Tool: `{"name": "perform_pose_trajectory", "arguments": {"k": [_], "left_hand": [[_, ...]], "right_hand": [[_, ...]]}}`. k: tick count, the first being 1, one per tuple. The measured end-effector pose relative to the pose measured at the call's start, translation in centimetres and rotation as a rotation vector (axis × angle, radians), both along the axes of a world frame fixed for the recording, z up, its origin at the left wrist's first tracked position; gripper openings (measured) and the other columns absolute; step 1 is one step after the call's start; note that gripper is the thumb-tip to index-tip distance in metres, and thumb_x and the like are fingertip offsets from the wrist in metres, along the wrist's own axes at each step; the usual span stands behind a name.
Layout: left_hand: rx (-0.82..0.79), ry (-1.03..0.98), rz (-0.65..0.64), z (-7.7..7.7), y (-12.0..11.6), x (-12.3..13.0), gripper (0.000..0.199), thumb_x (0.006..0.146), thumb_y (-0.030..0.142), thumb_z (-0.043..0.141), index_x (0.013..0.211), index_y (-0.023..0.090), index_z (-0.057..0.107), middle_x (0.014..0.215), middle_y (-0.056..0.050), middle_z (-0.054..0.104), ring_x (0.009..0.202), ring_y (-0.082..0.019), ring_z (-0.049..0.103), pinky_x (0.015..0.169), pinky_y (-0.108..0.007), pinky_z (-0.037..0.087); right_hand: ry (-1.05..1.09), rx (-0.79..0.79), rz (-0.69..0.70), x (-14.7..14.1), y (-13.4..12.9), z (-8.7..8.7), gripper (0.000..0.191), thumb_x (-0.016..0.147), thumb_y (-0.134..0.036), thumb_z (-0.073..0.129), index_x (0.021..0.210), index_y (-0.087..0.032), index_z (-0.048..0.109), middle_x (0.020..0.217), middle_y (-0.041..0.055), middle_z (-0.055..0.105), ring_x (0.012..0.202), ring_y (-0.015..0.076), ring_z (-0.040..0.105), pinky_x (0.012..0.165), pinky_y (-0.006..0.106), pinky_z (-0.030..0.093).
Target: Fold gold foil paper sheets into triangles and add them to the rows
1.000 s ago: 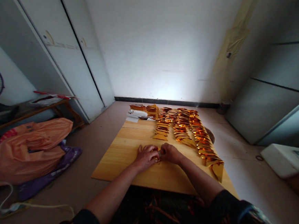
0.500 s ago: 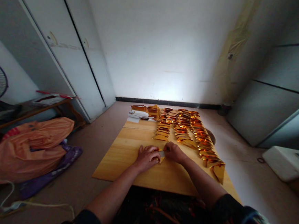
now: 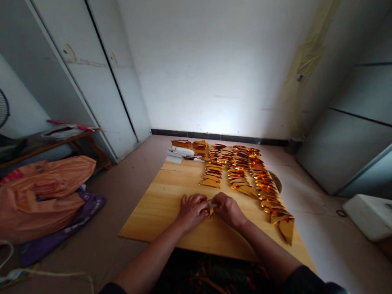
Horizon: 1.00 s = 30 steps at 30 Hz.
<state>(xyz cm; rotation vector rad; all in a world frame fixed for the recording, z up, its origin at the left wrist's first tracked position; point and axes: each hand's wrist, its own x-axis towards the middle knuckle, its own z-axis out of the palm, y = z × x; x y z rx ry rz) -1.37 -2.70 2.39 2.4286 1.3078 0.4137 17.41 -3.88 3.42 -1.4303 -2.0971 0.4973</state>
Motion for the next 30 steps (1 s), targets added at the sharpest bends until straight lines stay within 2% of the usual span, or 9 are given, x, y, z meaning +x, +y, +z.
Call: {"name": "perform_pose_trajectory", "arguments": {"k": [4,7,14,19,23,30], "left_hand": [[0.034,0.015,0.072,-0.4,-0.6,0.7,0.019,0.086,0.034,0.056,0.103,0.03,0.064,0.131,-0.003,0.055,0.123,-0.027,0.043,0.106,-0.056,0.018],[0.033,0.016,0.097,-0.3,-0.9,1.0,0.019,0.086,0.03,0.055,0.104,0.03,0.061,0.131,-0.003,0.055,0.123,-0.027,0.044,0.104,-0.055,0.021],[0.047,-0.038,0.146,-0.3,-1.0,1.0,0.022,0.085,0.027,0.054,0.107,0.026,0.054,0.116,-0.005,0.063,0.115,-0.024,0.051,0.101,-0.05,0.026],[0.02,-0.003,0.061,0.1,-0.3,0.0,0.011,0.084,0.033,0.055,0.088,0.025,0.061,0.13,-0.002,0.058,0.121,-0.025,0.046,0.101,-0.048,0.026],[-0.026,0.0,-0.014,0.4,0.5,-1.1,0.017,0.082,0.032,0.055,0.096,0.028,0.064,0.131,-0.001,0.059,0.121,-0.024,0.046,0.1,-0.044,0.028],[0.023,-0.033,-0.059,-0.3,1.4,-1.6,0.033,0.078,0.035,0.06,0.111,0.033,0.063,0.128,0.001,0.062,0.116,-0.024,0.05,0.096,-0.041,0.029]], "right_hand": [[-0.155,0.026,0.065,-1.0,-1.9,-0.6,0.013,0.074,-0.007,0.056,0.077,-0.019,0.062,0.079,0.0016,0.063,0.073,0.0144,0.056,0.069,0.024,0.04],[-0.282,0.118,0.075,-1.5,-2.6,-1.3,0.01,0.078,-0.009,0.057,0.078,-0.018,0.063,0.082,0.0041,0.065,0.079,0.0171,0.056,0.073,0.027,0.039],[-0.356,0.283,0.085,-1.5,-2.9,-2.4,0.011,0.087,-0.016,0.056,0.08,-0.018,0.064,0.081,0.0052,0.065,0.077,0.0181,0.054,0.07,0.028,0.038],[-0.393,0.328,0.101,-1.4,-2.5,-2.8,0.013,0.091,-0.018,0.054,0.083,-0.019,0.064,0.079,0.0048,0.065,0.075,0.0181,0.053,0.069,0.029,0.038],[-0.467,0.334,0.139,-1.6,-2.0,-2.1,0.012,0.092,-0.016,0.053,0.087,-0.019,0.064,0.079,0.0043,0.064,0.073,0.018,0.053,0.067,0.029,0.038],[-0.619,0.396,0.204,-1.6,-2.4,-1.5,0.01,0.092,-0.017,0.053,0.089,-0.018,0.063,0.082,0.0062,0.063,0.075,0.0201,0.052,0.066,0.032,0.037]]}}
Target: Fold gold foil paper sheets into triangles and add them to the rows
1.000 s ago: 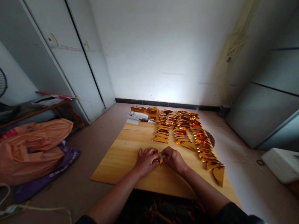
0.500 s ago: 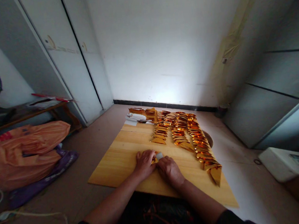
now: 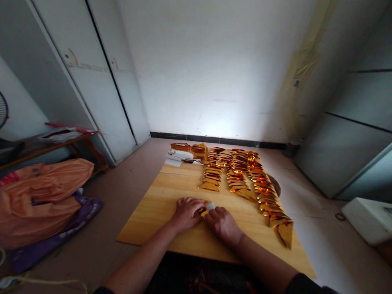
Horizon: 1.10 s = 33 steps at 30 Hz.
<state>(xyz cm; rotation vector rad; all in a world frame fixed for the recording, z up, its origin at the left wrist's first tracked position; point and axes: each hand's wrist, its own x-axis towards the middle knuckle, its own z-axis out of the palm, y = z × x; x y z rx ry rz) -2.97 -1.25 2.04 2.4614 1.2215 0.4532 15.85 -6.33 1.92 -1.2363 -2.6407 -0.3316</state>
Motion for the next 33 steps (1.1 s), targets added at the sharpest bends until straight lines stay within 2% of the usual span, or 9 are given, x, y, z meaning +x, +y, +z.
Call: {"name": "perform_pose_trajectory", "arguments": {"k": [4,9,16,23,29,33], "left_hand": [[0.007,0.028,-0.017,0.6,0.0,0.0,0.04,0.074,0.036,0.065,0.114,0.035,0.063,0.128,0.003,0.062,0.114,-0.026,0.05,0.095,-0.041,0.03],[0.077,0.016,-0.008,1.4,-0.4,0.3,0.033,0.08,0.035,0.061,0.112,0.033,0.062,0.118,0.0,0.068,0.109,-0.024,0.053,0.095,-0.043,0.027],[0.251,0.004,-0.034,1.0,-0.7,1.0,0.02,0.084,0.03,0.06,0.103,0.029,0.064,0.106,0.0,0.071,0.101,-0.021,0.056,0.096,-0.045,0.023],[0.288,-0.008,-0.031,0.8,-0.3,1.0,0.024,0.081,0.033,0.064,0.104,0.028,0.064,0.099,-0.001,0.072,0.097,-0.021,0.057,0.092,-0.043,0.026],[0.374,0.01,-0.066,0.8,-0.5,1.2,0.017,0.081,0.025,0.061,0.097,0.026,0.065,0.094,-0.002,0.071,0.094,-0.02,0.056,0.095,-0.044,0.027],[0.479,0.039,-0.091,0.7,-0.7,1.5,0.011,0.086,0.023,0.054,0.091,0.023,0.064,0.086,-0.002,0.069,0.089,-0.018,0.055,0.1,-0.046,0.024]], "right_hand": [[-0.017,0.009,0.019,0.8,-0.1,0.2,0.012,0.093,-0.017,0.052,0.087,-0.017,0.062,0.082,0.0057,0.063,0.076,0.02,0.051,0.067,0.033,0.037],[-0.018,0.025,0.061,2.1,0.5,0.3,0.015,0.094,-0.017,0.049,0.086,-0.018,0.061,0.083,0.004,0.063,0.075,0.0184,0.05,0.068,0.032,0.036],[0.016,0.09,0.123,3.6,1.6,-0.5,0.019,0.097,-0.02,0.046,0.083,-0.017,0.059,0.078,0.0024,0.061,0.073,0.0164,0.05,0.069,0.031,0.034],[0.023,0.092,0.149,4.2,1.9,0.0,0.025,0.099,-0.021,0.039,0.086,-0.017,0.059,0.078,0.0034,0.061,0.072,0.0155,0.051,0.07,0.029,0.035],[0.046,0.102,0.143,4.2,2.0,0.2,0.023,0.099,-0.02,0.04,0.087,-0.018,0.058,0.076,0.002,0.061,0.07,0.0155,0.05,0.069,0.029,0.034],[0.051,0.074,0.105,4.1,1.8,0.1,0.019,0.098,-0.02,0.042,0.091,-0.018,0.059,0.077,0.0015,0.062,0.071,0.0155,0.051,0.07,0.029,0.033]]}}
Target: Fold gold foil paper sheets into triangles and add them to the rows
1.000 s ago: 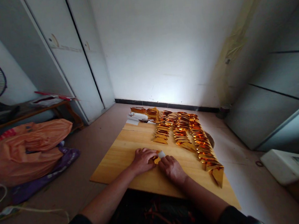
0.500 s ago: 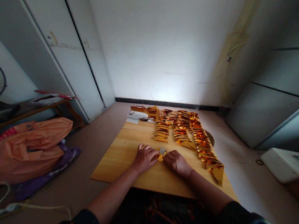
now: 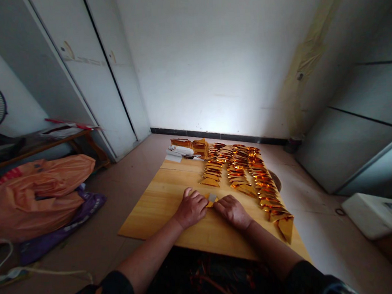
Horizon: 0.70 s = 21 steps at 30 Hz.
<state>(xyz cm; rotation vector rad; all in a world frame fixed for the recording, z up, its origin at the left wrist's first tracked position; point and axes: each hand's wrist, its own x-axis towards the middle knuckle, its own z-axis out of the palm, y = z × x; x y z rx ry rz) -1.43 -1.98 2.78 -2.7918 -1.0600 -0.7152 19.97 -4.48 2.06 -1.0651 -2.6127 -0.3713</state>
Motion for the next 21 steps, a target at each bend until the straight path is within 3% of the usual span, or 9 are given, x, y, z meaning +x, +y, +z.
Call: {"name": "perform_pose_trajectory", "arguments": {"k": [4,10,14,21], "left_hand": [[0.085,0.0,0.017,-0.3,0.0,0.3,0.017,0.091,0.023,0.047,0.084,0.021,0.063,0.079,-0.001,0.067,0.084,-0.017,0.055,0.102,-0.048,0.023],[0.106,-0.021,0.044,-0.3,0.0,0.7,0.017,0.091,0.026,0.051,0.08,0.021,0.063,0.07,0.0,0.065,0.079,-0.017,0.055,0.098,-0.046,0.029],[-0.038,-0.074,0.095,-0.4,0.2,0.7,0.007,0.084,0.022,0.058,0.087,0.022,0.065,0.075,-0.002,0.068,0.082,-0.02,0.058,0.086,-0.04,0.037],[-0.396,-0.296,0.224,-1.2,1.3,0.7,0.019,0.079,0.009,0.058,0.092,0.021,0.065,0.088,-0.001,0.072,0.086,-0.017,0.063,0.08,-0.03,0.043]], "right_hand": [[0.016,-0.038,-0.106,-0.7,-0.5,0.0,0.016,0.097,-0.018,0.045,0.094,-0.018,0.061,0.077,0.002,0.064,0.073,0.0159,0.052,0.07,0.029,0.031],[0.116,-0.121,-0.321,-2.1,-0.9,-0.1,0.015,0.092,-0.019,0.053,0.082,-0.019,0.063,0.075,0.0023,0.064,0.075,0.0165,0.052,0.068,0.028,0.031],[0.219,-0.208,-0.402,-2.1,-0.9,-0.2,0.016,0.09,-0.018,0.054,0.079,-0.019,0.065,0.077,0.0026,0.064,0.076,0.0156,0.053,0.07,0.025,0.035],[0.346,-0.36,-0.514,-1.9,-1.1,0.5,0.02,0.092,-0.015,0.048,0.089,-0.02,0.067,0.086,0.0037,0.066,0.085,0.0153,0.057,0.075,0.022,0.04]]}}
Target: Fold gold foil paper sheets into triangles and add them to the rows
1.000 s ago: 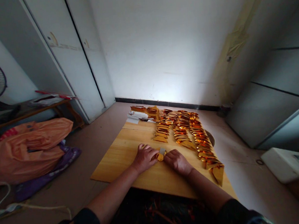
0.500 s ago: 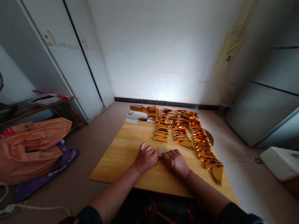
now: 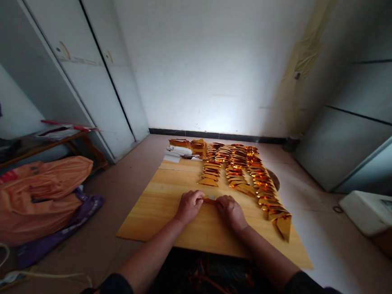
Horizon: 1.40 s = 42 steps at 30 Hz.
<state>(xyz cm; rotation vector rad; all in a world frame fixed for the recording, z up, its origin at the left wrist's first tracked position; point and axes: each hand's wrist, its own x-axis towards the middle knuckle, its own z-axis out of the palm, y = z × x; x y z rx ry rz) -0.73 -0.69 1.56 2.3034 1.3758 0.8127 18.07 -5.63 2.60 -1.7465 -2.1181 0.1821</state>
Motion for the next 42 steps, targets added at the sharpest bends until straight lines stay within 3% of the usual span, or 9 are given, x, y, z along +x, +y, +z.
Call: {"name": "perform_pose_trajectory", "arguments": {"k": [6,10,16,32,42], "left_hand": [[-0.051,0.07,0.078,0.4,0.3,1.0,0.015,0.083,0.015,0.056,0.09,0.023,0.066,0.092,0.001,0.072,0.089,-0.016,0.063,0.083,-0.029,0.042],[-0.05,0.106,0.157,0.4,0.1,1.9,0.016,0.084,0.017,0.054,0.091,0.024,0.066,0.094,0.001,0.073,0.091,-0.018,0.063,0.082,-0.031,0.04],[-0.039,0.121,0.235,0.3,-0.4,2.5,0.017,0.085,0.016,0.054,0.092,0.024,0.067,0.095,-0.001,0.073,0.093,-0.019,0.062,0.08,-0.032,0.038],[-0.086,0.176,0.303,1.6,-0.8,3.2,0.015,0.086,0.017,0.052,0.091,0.024,0.065,0.093,-0.001,0.072,0.092,-0.019,0.062,0.077,-0.032,0.035],[-0.024,0.218,0.292,0.9,-0.7,3.7,0.014,0.088,0.018,0.051,0.093,0.024,0.063,0.092,-0.002,0.07,0.092,-0.02,0.061,0.075,-0.032,0.035]], "right_hand": [[-0.051,-0.065,-0.162,-1.0,0.1,0.3,0.022,0.095,-0.013,0.042,0.104,-0.019,0.061,0.092,0.006,0.068,0.089,0.0149,0.061,0.075,0.022,0.04],[-0.1,-0.069,-0.235,-1.6,0.3,0.2,0.017,0.097,-0.018,0.041,0.099,-0.018,0.058,0.089,0.0054,0.068,0.084,0.0142,0.064,0.069,0.021,0.039],[-0.173,-0.064,-0.234,-1.6,0.6,-0.2,0.014,0.098,-0.019,0.042,0.092,-0.018,0.054,0.084,0.0048,0.067,0.078,0.0147,0.065,0.063,0.022,0.038],[-0.214,-0.109,-0.253,-2.0,1.1,0.2,0.018,0.097,-0.023,0.041,0.095,-0.017,0.057,0.086,0.0078,0.066,0.077,0.0162,0.066,0.06,0.023,0.04],[-0.236,-0.152,-0.263,-2.0,1.4,0.6,0.022,0.097,-0.024,0.041,0.096,-0.017,0.062,0.087,0.0095,0.066,0.076,0.0173,0.067,0.06,0.024,0.043]]}}
